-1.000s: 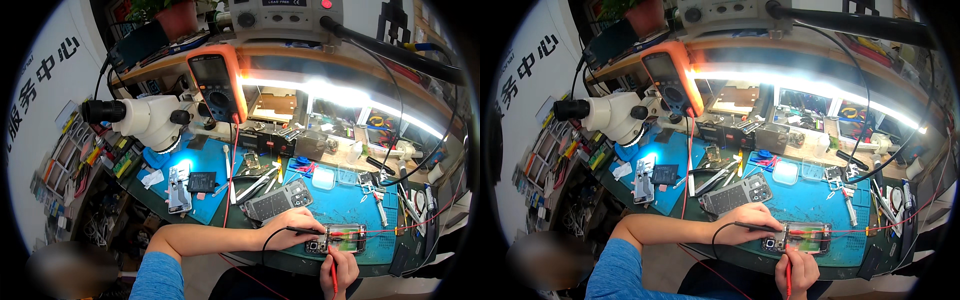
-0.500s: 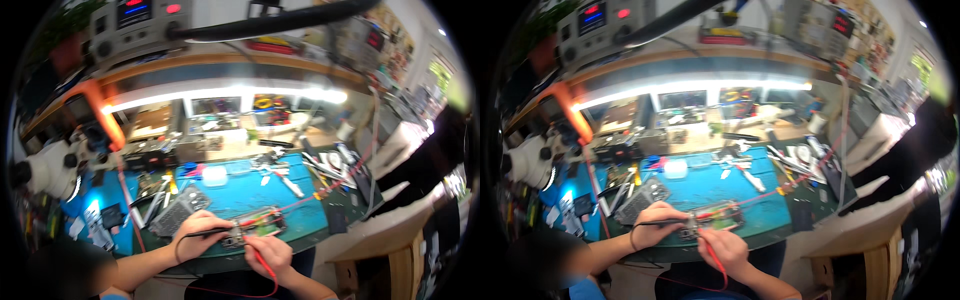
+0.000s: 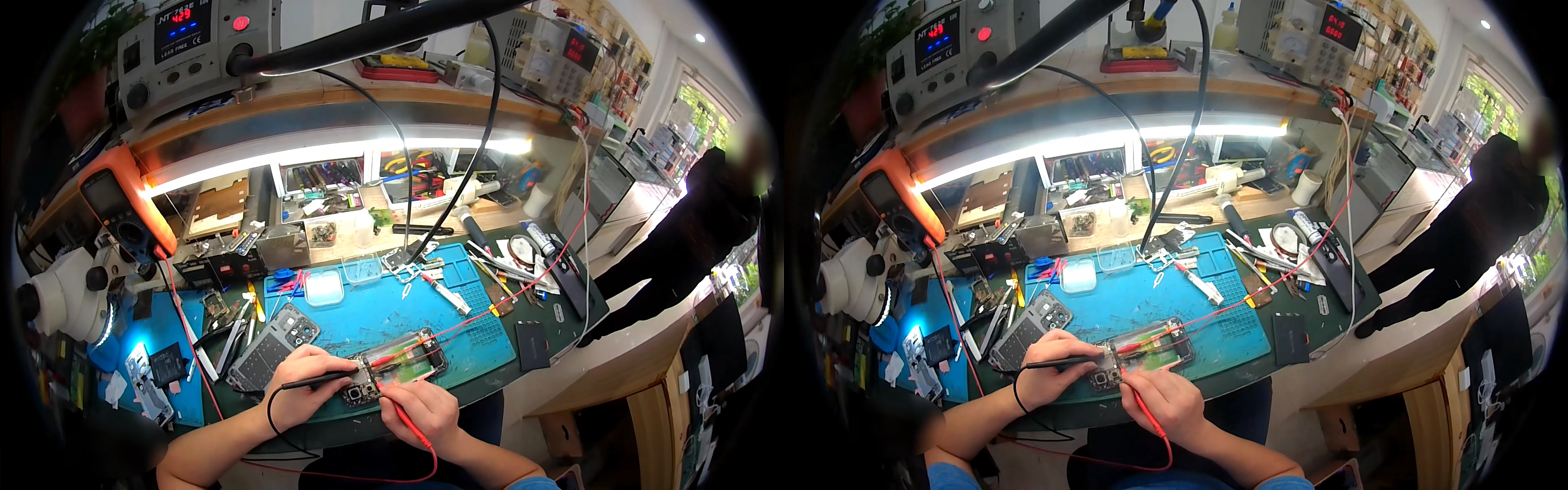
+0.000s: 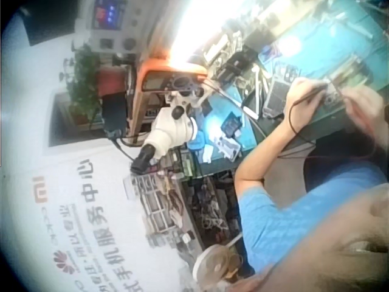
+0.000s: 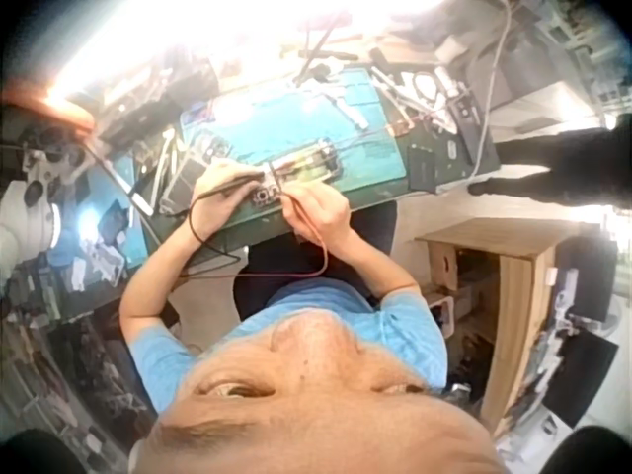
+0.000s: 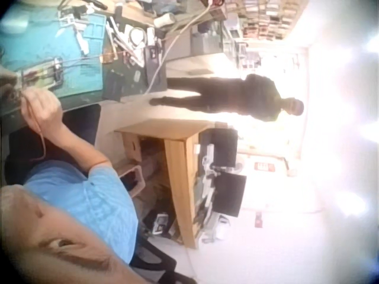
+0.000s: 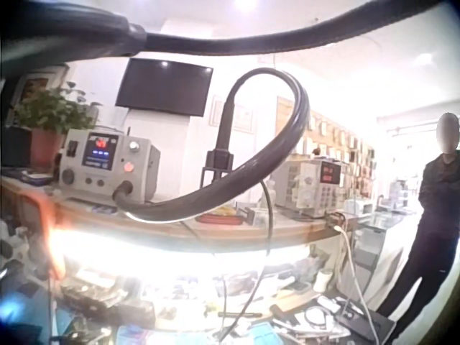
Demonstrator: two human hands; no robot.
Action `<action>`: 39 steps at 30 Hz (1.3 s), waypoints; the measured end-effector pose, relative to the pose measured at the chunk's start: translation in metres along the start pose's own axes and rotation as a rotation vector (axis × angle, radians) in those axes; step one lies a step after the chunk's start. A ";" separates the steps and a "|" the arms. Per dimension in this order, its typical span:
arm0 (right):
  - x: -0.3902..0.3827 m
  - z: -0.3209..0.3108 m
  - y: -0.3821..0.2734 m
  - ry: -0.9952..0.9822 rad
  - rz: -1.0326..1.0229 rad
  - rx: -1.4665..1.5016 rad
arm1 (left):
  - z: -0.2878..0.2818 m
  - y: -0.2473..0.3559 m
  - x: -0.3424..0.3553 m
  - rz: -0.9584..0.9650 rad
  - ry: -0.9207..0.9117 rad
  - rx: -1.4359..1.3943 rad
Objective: The person works at a cluttered electronics repair bench, using a multimeter to test a disassembled smartphone and a separate battery. They connect the multimeter probes to various points on the phone's motherboard and the battery terminals, then handle a small connector and a battery connector cable.
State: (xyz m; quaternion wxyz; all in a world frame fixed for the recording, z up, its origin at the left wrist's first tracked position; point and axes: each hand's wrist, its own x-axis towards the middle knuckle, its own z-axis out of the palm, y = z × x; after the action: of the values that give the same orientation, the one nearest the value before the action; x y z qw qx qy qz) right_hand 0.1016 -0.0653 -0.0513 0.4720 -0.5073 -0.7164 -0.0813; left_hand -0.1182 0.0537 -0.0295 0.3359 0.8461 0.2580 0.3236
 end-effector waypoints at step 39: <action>-0.023 -0.037 0.040 0.100 0.076 0.078 | 0.027 0.046 -0.011 0.070 0.031 0.487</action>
State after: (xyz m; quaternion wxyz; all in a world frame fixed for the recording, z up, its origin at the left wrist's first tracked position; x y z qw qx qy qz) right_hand 0.1567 -0.0836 -0.0631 0.5294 -0.5106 -0.6748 -0.0604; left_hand -0.0960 0.0058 -0.0152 0.1068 0.9054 0.3042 0.2763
